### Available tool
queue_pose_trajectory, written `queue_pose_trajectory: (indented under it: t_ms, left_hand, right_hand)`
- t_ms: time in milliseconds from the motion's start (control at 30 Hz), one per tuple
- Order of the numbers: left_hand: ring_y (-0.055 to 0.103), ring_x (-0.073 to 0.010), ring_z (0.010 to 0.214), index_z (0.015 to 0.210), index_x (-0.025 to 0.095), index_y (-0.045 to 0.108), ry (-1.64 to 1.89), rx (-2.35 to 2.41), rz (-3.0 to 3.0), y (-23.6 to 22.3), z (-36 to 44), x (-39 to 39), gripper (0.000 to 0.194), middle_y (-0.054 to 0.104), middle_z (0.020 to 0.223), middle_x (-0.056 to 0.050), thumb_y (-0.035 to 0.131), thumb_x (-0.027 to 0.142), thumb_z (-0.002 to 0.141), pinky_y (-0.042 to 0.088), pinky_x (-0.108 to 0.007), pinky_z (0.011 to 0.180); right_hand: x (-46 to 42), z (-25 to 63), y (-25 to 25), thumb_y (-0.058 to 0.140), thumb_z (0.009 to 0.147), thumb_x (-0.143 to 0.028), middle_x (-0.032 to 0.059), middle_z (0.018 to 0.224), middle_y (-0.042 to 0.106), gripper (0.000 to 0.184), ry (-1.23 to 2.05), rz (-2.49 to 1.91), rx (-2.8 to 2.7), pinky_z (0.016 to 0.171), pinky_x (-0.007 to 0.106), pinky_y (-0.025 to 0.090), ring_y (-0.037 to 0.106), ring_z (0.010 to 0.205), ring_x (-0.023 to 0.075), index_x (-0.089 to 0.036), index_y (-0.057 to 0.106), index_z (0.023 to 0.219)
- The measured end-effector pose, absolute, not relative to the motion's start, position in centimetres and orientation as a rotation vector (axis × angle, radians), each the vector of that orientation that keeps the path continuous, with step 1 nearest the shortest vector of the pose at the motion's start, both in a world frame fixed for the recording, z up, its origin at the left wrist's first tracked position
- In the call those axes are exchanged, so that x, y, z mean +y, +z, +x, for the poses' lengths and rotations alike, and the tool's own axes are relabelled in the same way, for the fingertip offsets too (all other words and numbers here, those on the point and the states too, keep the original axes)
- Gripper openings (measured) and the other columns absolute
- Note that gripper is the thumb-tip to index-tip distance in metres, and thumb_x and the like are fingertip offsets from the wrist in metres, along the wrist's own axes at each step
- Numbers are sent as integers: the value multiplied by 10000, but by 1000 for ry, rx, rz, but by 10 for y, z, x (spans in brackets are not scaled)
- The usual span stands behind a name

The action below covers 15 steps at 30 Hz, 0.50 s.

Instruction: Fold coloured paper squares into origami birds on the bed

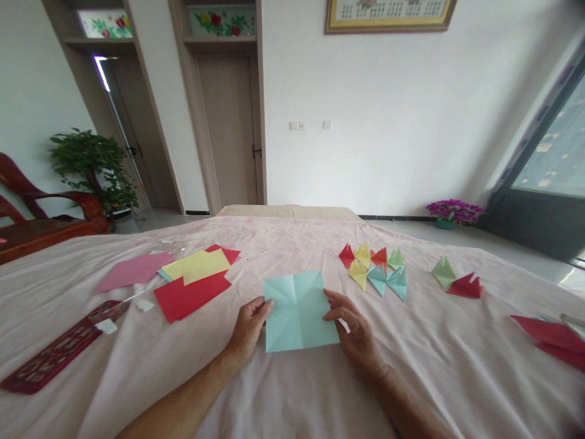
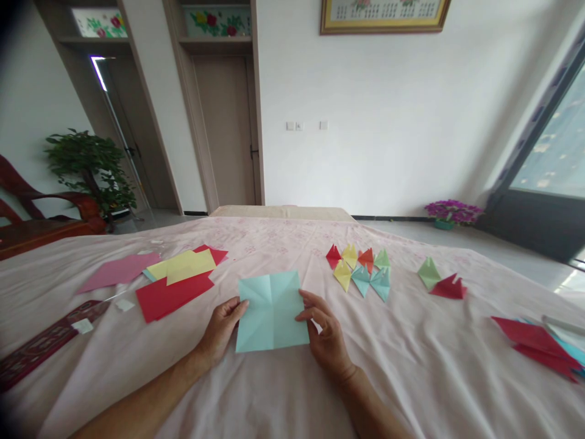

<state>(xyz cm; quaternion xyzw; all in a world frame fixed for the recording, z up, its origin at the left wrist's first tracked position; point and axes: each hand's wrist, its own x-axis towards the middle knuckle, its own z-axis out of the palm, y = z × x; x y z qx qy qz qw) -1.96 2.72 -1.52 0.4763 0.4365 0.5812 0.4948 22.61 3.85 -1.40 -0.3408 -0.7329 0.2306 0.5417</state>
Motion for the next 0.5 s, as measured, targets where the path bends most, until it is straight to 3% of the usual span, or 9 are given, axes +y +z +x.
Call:
queue_pose_trajectory:
  t_ms: [233,400,500]
  left_hand:
    - [471,-123,597,678,164,565,1496,1156,1148,-14,-25,32,410,500,592,34,658,560,728,384,-204,553]
    - [471,-123,597,649,167,552,1503,1179,1152,-14,-26,31,393,484,572,39,666,535,730,375,-201,551]
    - [480,-126,595,653,167,556,1498,1177,1138,-14,-25,32,387,494,570,37,667,530,732,378,-203,550]
  right_hand:
    - [41,232,-14,566,833,-266,102,1322,534,148,820,-894,-1587,816,376,526,606,1054,256,-222,655,942]
    - [47,227,-19,550,863,-374,77,952,696,299,1018,-1138,-1441,789,376,524,654,916,233,-211,604,1108]
    - [49,225,-22,554,864,-404,80,1030,688,304,1049,-1157,-1466,785,364,528,661,899,220,-215,601,1097]
